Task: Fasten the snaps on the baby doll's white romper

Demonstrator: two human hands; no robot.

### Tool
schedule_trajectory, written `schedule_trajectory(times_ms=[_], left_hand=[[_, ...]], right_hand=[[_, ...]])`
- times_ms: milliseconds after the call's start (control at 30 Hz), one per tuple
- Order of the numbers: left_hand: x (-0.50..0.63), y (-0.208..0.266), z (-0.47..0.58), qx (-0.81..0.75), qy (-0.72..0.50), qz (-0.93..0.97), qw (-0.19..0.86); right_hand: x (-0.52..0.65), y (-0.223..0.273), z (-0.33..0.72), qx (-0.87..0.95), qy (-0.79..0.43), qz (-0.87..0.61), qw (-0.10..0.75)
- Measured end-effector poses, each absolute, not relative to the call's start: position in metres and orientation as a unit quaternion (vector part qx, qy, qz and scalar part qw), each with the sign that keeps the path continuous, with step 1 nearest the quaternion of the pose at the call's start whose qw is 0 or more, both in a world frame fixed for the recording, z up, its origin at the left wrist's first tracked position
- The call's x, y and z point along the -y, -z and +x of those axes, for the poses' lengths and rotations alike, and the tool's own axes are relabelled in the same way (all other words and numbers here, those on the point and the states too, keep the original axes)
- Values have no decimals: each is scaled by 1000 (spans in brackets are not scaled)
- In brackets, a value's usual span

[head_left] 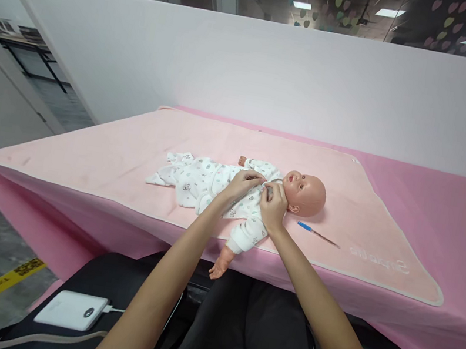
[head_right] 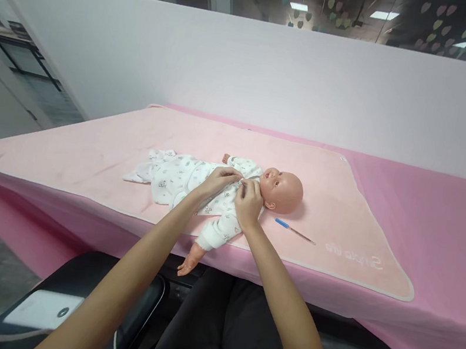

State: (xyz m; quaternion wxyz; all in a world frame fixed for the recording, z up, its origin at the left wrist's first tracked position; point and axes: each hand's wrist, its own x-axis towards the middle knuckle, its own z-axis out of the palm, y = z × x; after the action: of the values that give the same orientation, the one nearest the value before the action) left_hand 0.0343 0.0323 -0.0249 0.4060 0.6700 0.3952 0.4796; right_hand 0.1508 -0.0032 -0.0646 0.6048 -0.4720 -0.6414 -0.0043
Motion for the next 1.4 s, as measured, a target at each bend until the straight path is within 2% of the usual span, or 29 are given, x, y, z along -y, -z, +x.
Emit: schedule_trajectory(times_ms=[633, 933, 1033, 1267, 1400], left_hand=[[-26, 21, 34, -389, -476, 658, 434], [-26, 20, 35, -384, -476, 675, 412], [-20, 23, 31, -392, -490, 694, 353], [9, 40, -5, -437, -452, 772, 92], [13, 51, -10, -465, -463, 754, 15]], right_hand=[[2, 67, 152, 621, -31, -463, 631], [3, 67, 152, 620, -29, -451, 642], [3, 65, 152, 619, -21, -448, 645], [8, 60, 152, 636, 15, -435, 637], [5, 54, 149, 746, 71, -342, 567]])
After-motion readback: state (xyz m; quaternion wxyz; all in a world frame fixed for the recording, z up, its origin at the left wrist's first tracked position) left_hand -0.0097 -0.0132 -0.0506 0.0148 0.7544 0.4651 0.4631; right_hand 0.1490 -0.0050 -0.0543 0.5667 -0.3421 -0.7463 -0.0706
